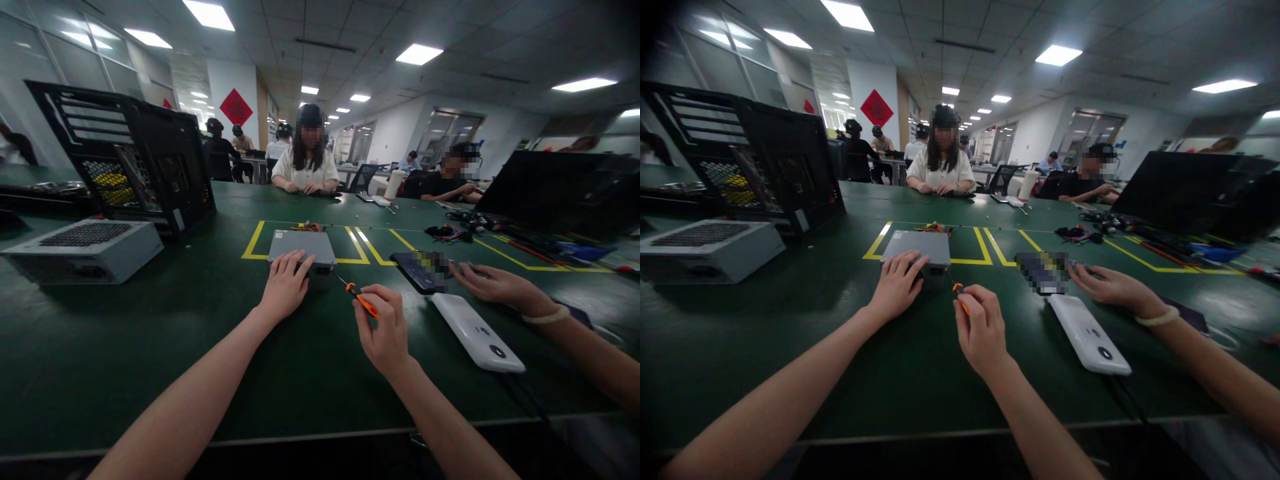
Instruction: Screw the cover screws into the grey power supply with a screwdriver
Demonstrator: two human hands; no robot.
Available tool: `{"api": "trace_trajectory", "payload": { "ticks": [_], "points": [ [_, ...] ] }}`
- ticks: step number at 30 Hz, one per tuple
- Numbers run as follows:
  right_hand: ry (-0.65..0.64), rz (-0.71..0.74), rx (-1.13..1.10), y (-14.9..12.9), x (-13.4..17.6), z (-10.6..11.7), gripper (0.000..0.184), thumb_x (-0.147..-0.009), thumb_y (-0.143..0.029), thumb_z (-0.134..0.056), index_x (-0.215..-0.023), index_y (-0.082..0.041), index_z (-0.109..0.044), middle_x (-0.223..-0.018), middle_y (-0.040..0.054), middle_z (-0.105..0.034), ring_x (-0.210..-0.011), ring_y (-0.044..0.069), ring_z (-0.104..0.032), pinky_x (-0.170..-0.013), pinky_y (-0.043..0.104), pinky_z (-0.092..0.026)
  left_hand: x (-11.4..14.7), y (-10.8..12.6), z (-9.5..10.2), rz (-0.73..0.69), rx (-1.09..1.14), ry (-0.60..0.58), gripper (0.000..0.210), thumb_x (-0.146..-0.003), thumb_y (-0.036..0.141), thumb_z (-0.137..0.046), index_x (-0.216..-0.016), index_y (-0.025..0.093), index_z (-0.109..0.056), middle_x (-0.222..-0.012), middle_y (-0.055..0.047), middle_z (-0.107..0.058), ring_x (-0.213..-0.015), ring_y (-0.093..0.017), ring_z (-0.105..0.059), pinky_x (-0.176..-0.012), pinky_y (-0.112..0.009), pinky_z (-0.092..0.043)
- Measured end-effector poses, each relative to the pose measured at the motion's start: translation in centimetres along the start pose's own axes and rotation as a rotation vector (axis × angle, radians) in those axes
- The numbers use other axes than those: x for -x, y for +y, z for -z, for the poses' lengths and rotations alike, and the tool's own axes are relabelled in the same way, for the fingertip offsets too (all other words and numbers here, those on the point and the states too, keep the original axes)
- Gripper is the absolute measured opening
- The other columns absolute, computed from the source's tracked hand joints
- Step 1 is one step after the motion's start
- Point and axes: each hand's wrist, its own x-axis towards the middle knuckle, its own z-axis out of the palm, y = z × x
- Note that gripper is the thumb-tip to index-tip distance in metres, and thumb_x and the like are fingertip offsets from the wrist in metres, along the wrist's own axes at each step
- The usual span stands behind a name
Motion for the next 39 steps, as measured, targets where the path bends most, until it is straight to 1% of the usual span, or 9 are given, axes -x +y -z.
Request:
{"api": "trace_trajectory", "payload": {
  "ticks": [5, 9, 12, 17, 21, 26, 31, 34, 39],
  "points": [
    [-0.020, -0.001, -0.030, -0.06, 0.05, -0.17, 0.042, -0.073, -0.005, -0.053, -0.110, -0.020, -0.038, -0.107, 0.0113, -0.047, -0.100, 0.022, -0.049, -0.078, 0.042, -0.049, 0.00, 0.04, 0.02, 0.000, -0.010, -0.004, 0.046, -0.080, 0.020, -0.043, -0.127, 0.023, -0.038, -0.128, -0.008, -0.040, -0.121, -0.023, -0.032, -0.102, -0.042, -0.022],
    [-0.019, -0.043, -0.005, 0.12, 0.11, -0.18, 0.039, -0.074, -0.008, -0.054, -0.108, -0.022, -0.040, -0.102, 0.0093, -0.048, -0.094, 0.020, -0.051, -0.075, 0.040, -0.050, 0.03, 0.05, 0.09, -0.002, -0.013, -0.009, 0.047, -0.081, 0.021, -0.043, -0.127, 0.023, -0.037, -0.129, -0.008, -0.039, -0.122, -0.023, -0.031, -0.102, -0.041, -0.022],
    [-0.012, -0.047, -0.070, 0.18, 0.13, -0.26, 0.043, -0.074, -0.005, -0.051, -0.110, -0.022, -0.037, -0.104, 0.0095, -0.049, -0.098, 0.021, -0.050, -0.077, 0.042, -0.050, 0.04, 0.05, 0.11, 0.000, -0.011, -0.006, 0.047, -0.081, 0.021, -0.042, -0.128, 0.023, -0.037, -0.129, -0.008, -0.039, -0.122, -0.023, -0.030, -0.102, -0.041, -0.022],
    [-0.037, -0.097, -0.123, 0.33, 0.17, -0.47, 0.043, -0.074, -0.009, -0.054, -0.111, -0.023, -0.036, -0.105, 0.0089, -0.048, -0.097, 0.020, -0.050, -0.075, 0.041, -0.051, 0.02, 0.00, 0.21, -0.008, -0.003, -0.006, 0.047, -0.081, 0.022, -0.043, -0.128, 0.023, -0.037, -0.129, -0.009, -0.039, -0.122, -0.024, -0.031, -0.101, -0.043, -0.023],
    [-0.026, -0.083, -0.150, 0.32, 0.15, -0.33, 0.045, -0.075, -0.004, -0.050, -0.113, -0.022, -0.035, -0.105, 0.0094, -0.048, -0.099, 0.020, -0.051, -0.078, 0.042, -0.050, -0.01, -0.06, 0.27, -0.011, 0.001, -0.012, 0.047, -0.081, 0.021, -0.043, -0.128, 0.024, -0.036, -0.130, -0.009, -0.039, -0.122, -0.024, -0.031, -0.102, -0.042, -0.024],
    [-0.039, -0.076, -0.090, 0.30, 0.29, -0.18, 0.035, -0.075, -0.008, -0.054, -0.104, -0.023, -0.044, -0.104, 0.0083, -0.048, -0.096, 0.019, -0.052, -0.075, 0.038, -0.052, -0.05, -0.10, 0.39, -0.022, -0.009, -0.021, 0.048, -0.081, 0.021, -0.043, -0.128, 0.024, -0.035, -0.130, -0.008, -0.038, -0.122, -0.024, -0.031, -0.102, -0.041, -0.023],
    [-0.035, -0.068, -0.117, 0.38, 0.46, -0.24, 0.036, -0.074, -0.004, -0.051, -0.105, -0.021, -0.044, -0.109, 0.0101, -0.043, -0.104, 0.020, -0.049, -0.080, 0.039, -0.050, -0.03, -0.17, 0.47, -0.029, -0.031, -0.035, 0.049, -0.082, 0.022, -0.043, -0.129, 0.024, -0.034, -0.131, -0.007, -0.037, -0.124, -0.023, -0.030, -0.103, -0.041, -0.021],
    [-0.031, -0.073, -0.092, 0.30, 0.36, -0.20, 0.032, -0.074, -0.007, -0.053, -0.101, -0.022, -0.047, -0.106, 0.0087, -0.044, -0.099, 0.020, -0.050, -0.076, 0.038, -0.051, -0.01, -0.23, 0.48, -0.037, -0.040, -0.036, 0.050, -0.082, 0.020, -0.042, -0.130, 0.025, -0.033, -0.132, -0.007, -0.037, -0.124, -0.022, -0.029, -0.103, -0.041, -0.020],
    [-0.065, -0.010, -0.165, 0.09, 0.23, -0.16, 0.041, -0.075, -0.002, -0.048, -0.110, -0.022, -0.039, -0.105, 0.0097, -0.046, -0.100, 0.020, -0.050, -0.077, 0.040, -0.051, 0.02, -0.32, 0.50, -0.040, -0.057, -0.037, 0.052, -0.081, 0.020, -0.043, -0.132, 0.025, -0.031, -0.134, -0.007, -0.036, -0.126, -0.022, -0.028, -0.104, -0.041, -0.020]
  ]
}}
